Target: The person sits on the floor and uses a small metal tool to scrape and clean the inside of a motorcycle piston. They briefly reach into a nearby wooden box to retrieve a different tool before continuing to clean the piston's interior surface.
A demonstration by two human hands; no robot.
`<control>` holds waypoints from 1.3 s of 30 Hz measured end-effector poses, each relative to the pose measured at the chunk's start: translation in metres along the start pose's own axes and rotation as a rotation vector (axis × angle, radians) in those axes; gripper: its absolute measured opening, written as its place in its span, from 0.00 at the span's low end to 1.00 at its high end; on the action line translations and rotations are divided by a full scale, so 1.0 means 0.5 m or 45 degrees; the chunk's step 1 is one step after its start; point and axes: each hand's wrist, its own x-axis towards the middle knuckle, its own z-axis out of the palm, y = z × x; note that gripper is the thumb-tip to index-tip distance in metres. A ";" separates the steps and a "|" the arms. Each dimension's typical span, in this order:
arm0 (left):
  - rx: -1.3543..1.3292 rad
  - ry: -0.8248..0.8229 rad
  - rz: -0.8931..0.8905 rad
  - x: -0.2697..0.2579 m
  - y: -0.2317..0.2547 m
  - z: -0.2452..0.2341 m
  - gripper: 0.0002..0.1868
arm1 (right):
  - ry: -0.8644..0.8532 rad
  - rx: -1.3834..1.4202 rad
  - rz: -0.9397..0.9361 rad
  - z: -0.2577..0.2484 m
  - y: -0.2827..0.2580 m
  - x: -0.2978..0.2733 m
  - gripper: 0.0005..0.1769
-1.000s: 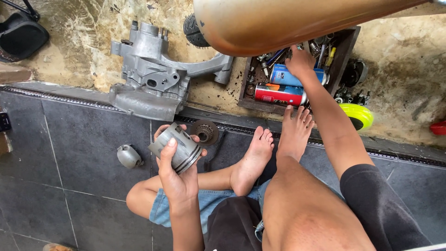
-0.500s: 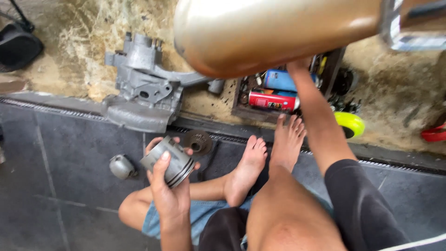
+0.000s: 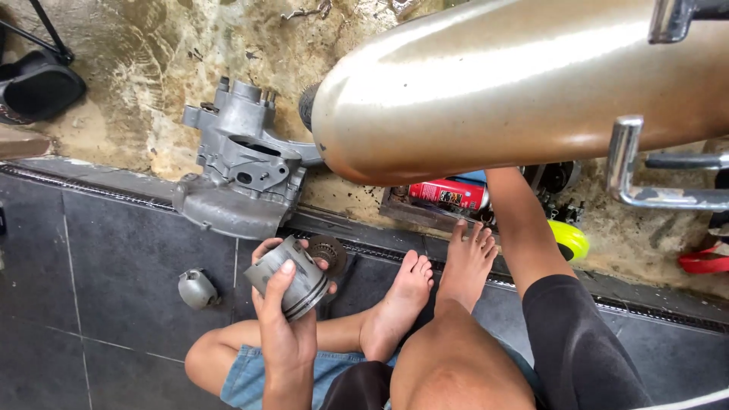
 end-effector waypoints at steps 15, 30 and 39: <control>-0.058 -0.025 0.028 0.000 -0.019 -0.020 0.21 | 0.085 0.282 -0.124 -0.023 -0.053 -0.118 0.25; -0.027 -0.157 -0.257 -0.047 -0.117 -0.074 0.36 | -0.229 1.782 0.287 -0.210 -0.382 -0.396 0.05; -0.521 -1.074 -0.558 -0.049 -0.154 -0.124 0.40 | -0.355 1.717 0.073 -0.276 -0.431 -0.440 0.05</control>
